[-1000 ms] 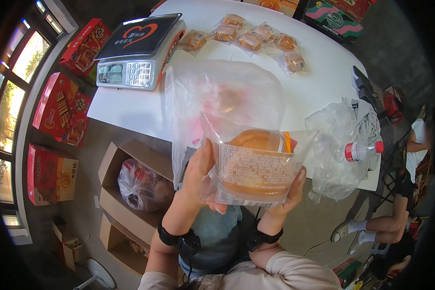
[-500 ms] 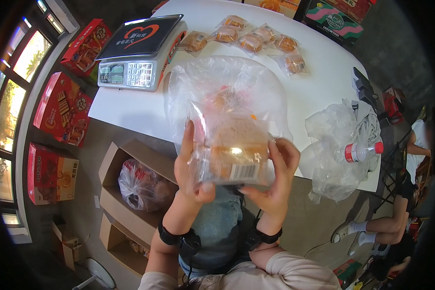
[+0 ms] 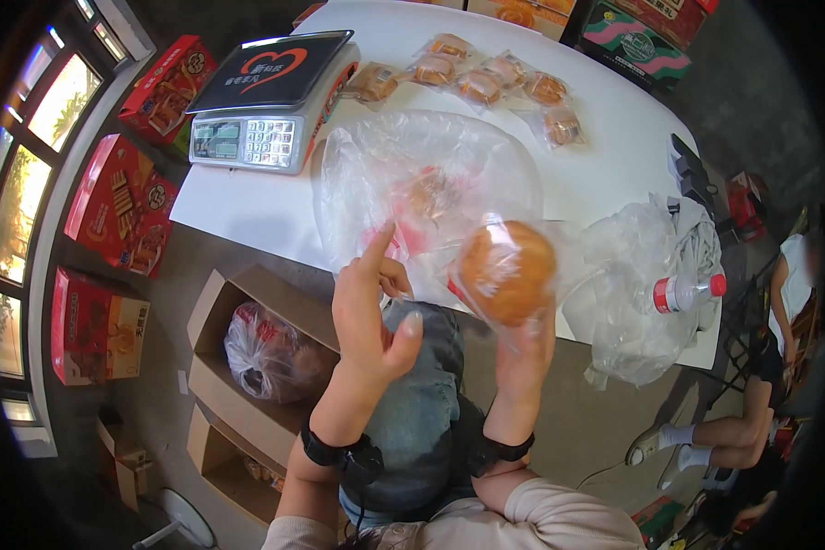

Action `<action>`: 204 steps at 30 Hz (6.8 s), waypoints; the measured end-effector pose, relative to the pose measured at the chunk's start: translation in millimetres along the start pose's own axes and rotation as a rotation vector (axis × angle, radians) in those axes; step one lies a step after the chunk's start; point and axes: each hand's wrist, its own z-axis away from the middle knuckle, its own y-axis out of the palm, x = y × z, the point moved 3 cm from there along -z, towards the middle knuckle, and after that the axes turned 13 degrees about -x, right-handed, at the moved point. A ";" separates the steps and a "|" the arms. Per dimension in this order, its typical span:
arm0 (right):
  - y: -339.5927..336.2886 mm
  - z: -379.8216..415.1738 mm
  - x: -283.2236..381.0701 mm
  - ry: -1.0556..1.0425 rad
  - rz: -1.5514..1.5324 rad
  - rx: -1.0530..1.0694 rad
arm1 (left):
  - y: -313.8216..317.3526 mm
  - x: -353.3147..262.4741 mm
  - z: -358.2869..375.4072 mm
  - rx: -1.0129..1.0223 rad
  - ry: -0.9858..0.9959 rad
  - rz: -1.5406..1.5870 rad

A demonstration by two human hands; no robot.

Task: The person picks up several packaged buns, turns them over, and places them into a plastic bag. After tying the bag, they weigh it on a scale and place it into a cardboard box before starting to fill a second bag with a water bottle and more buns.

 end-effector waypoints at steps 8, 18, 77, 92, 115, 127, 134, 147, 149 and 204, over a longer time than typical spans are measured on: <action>-13.7 9.7 -29.0 0.039 -0.040 0.190 | 12.6 8.5 5.9 0.322 -0.057 0.179; 6.6 -7.0 -12.1 -0.003 -0.044 0.104 | 6.4 12.6 2.8 0.280 -0.268 0.351; 6.7 -40.4 -15.5 0.164 0.012 0.004 | 3.9 38.5 9.4 0.563 0.055 -0.325; -4.6 -325.9 -35.4 -0.405 1.623 -0.034 | -3.1 42.7 9.8 0.633 0.013 -0.377; -61.1 -314.8 -102.9 -0.652 1.416 0.282 | -39.9 -14.8 -29.2 0.010 0.292 -0.403; -19.3 -237.5 -8.0 -0.605 1.162 0.145 | -168.5 -212.9 -35.4 -0.385 0.780 -0.308; 51.8 -125.1 100.3 -0.391 0.137 0.276 | -192.2 -216.2 -4.4 -0.349 1.138 0.095; 51.5 4.4 11.4 0.273 -0.707 0.215 | -58.0 -14.4 4.2 -0.167 -0.413 0.324; 53.3 6.8 -0.5 0.278 -0.656 0.188 | -50.8 -8.7 7.3 -0.063 -0.488 0.251; 37.8 6.3 3.4 0.042 -0.158 0.287 | -26.1 -6.3 10.7 -0.132 -0.632 0.415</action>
